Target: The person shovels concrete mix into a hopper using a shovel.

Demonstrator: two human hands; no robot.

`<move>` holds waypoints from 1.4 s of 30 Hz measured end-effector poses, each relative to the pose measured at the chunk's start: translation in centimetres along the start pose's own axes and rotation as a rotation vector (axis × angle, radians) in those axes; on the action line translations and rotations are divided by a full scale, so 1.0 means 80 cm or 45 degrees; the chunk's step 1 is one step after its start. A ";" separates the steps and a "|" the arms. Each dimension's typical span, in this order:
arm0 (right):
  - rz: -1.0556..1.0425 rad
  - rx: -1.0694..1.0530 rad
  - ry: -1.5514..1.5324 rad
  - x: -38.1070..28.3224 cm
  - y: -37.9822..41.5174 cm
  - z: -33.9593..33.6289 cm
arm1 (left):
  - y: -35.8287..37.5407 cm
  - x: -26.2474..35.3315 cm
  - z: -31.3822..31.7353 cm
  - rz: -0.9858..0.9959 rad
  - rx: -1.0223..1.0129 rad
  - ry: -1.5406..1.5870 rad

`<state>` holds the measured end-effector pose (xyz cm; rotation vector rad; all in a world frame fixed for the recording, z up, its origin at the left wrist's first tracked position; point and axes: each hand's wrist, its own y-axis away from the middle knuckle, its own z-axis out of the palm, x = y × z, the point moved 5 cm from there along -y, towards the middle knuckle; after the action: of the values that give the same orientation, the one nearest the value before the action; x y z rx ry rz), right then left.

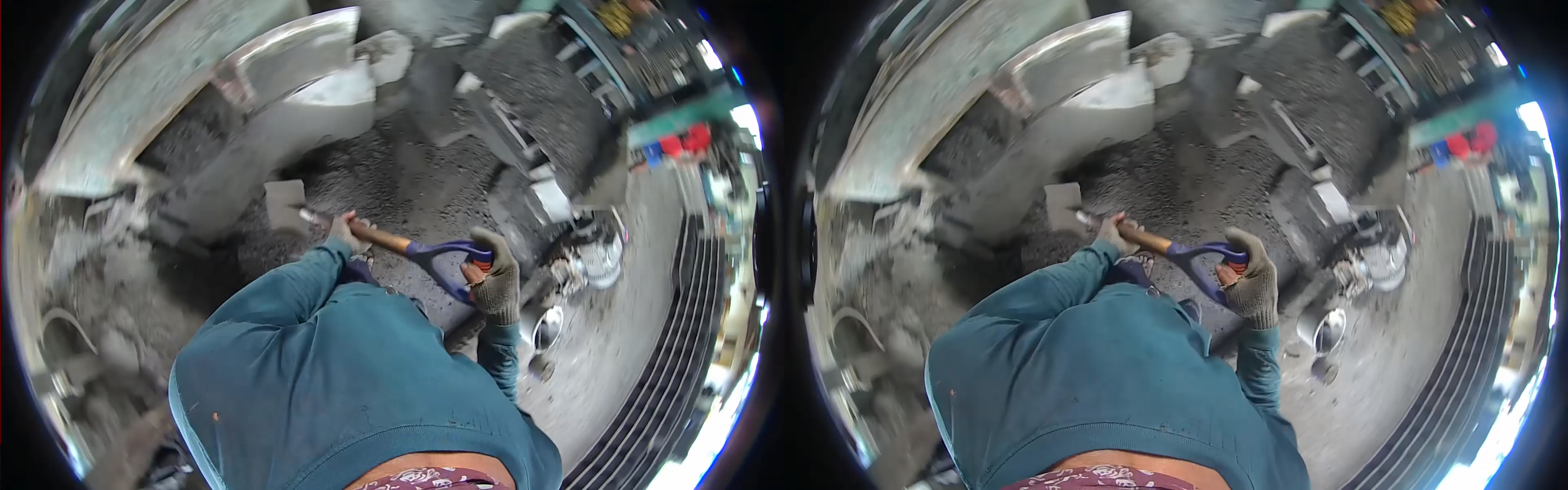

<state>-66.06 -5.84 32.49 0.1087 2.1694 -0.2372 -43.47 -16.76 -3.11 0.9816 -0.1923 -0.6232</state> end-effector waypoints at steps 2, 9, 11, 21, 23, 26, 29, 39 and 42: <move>-0.346 -0.161 0.147 -0.065 -0.042 0.013 | 0.001 0.017 0.024 0.073 -0.173 0.172; -1.185 -0.572 0.325 -0.224 -0.113 0.053 | 0.100 0.107 0.135 0.531 -0.725 0.397; -1.211 -0.676 0.278 -0.236 -0.133 0.089 | 0.113 0.129 0.142 0.558 -0.736 0.397; -0.889 -1.552 0.498 0.063 0.065 0.293 | 0.011 0.017 -0.143 0.523 -0.059 -0.157; -0.968 -1.569 0.378 0.081 0.105 0.272 | 0.039 -0.027 -0.154 0.568 0.024 -0.101; -0.854 -1.692 0.572 0.053 0.114 0.250 | 0.034 -0.040 -0.160 0.629 -0.049 -0.278; -1.116 -1.433 0.131 -0.005 0.095 0.209 | 0.031 -0.028 -0.154 0.674 -0.252 -0.367; 1.213 -1.616 -0.933 -0.015 0.105 0.445 | 0.445 -0.130 -0.104 0.488 -1.273 0.573; 0.848 -1.600 -1.259 -0.031 0.143 0.577 | 0.560 -0.113 -0.276 1.681 -0.396 -0.550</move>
<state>-25.65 -4.35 7.28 -0.0209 0.9041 1.1880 -23.37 22.12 22.64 0.2498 -0.9919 0.3707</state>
